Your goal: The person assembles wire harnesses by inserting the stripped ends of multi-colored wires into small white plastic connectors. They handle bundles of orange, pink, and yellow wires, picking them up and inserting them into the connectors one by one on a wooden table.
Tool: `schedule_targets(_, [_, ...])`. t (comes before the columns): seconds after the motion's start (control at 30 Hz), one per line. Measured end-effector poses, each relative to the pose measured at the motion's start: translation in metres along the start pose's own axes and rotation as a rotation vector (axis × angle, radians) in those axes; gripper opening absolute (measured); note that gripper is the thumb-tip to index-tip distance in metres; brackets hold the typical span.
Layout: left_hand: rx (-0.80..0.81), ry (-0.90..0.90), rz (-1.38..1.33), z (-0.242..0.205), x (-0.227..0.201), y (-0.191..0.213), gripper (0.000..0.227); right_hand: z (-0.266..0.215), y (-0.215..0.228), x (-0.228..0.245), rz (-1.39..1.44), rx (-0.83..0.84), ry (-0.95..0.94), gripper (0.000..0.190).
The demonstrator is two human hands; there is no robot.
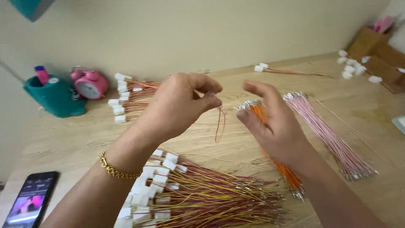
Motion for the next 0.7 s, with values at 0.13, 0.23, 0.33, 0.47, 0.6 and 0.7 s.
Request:
schedule_targets(0.13, [-0.048,-0.021,-0.003,-0.024,-0.006,0.035,0.016,0.047,-0.02,0.024,0.13,0.216,0.125,0.064])
schedule_targets(0.23, [-0.141,-0.046,-0.05,-0.033,0.008,0.058,0.023,0.07,-0.043,0.014,0.372,0.194,0.137,0.029])
schedule_targets(0.33, [-0.217,-0.033,-0.135,-0.038,0.029,0.073,0.02,0.076,-0.052,0.024,0.463,0.143,0.222,0.019])
schedule_targets(0.47, [-0.343,-0.01,-0.305,-0.038,0.066,0.088,0.021,0.068,-0.047,0.039,0.367,0.088,0.006,0.026])
schedule_targets(0.6, [-0.47,0.026,-0.387,-0.047,0.096,0.105,0.023,0.058,-0.018,-0.005,0.418,0.401,0.254,0.045])
schedule_targets(0.7, [-0.467,-0.094,-0.278,-0.047,0.1,0.106,0.025,0.074,-0.014,0.02,0.283,0.431,0.13,0.065])
Point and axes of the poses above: each hand's wrist, its own z-axis towards the middle knuckle, its own y-axis out of the back of the hand, x = y × z, the point moved 1 cm from there along z, towards the middle knuckle, and after that the axes turned 11 degrees about x, right-handed, at the moved point
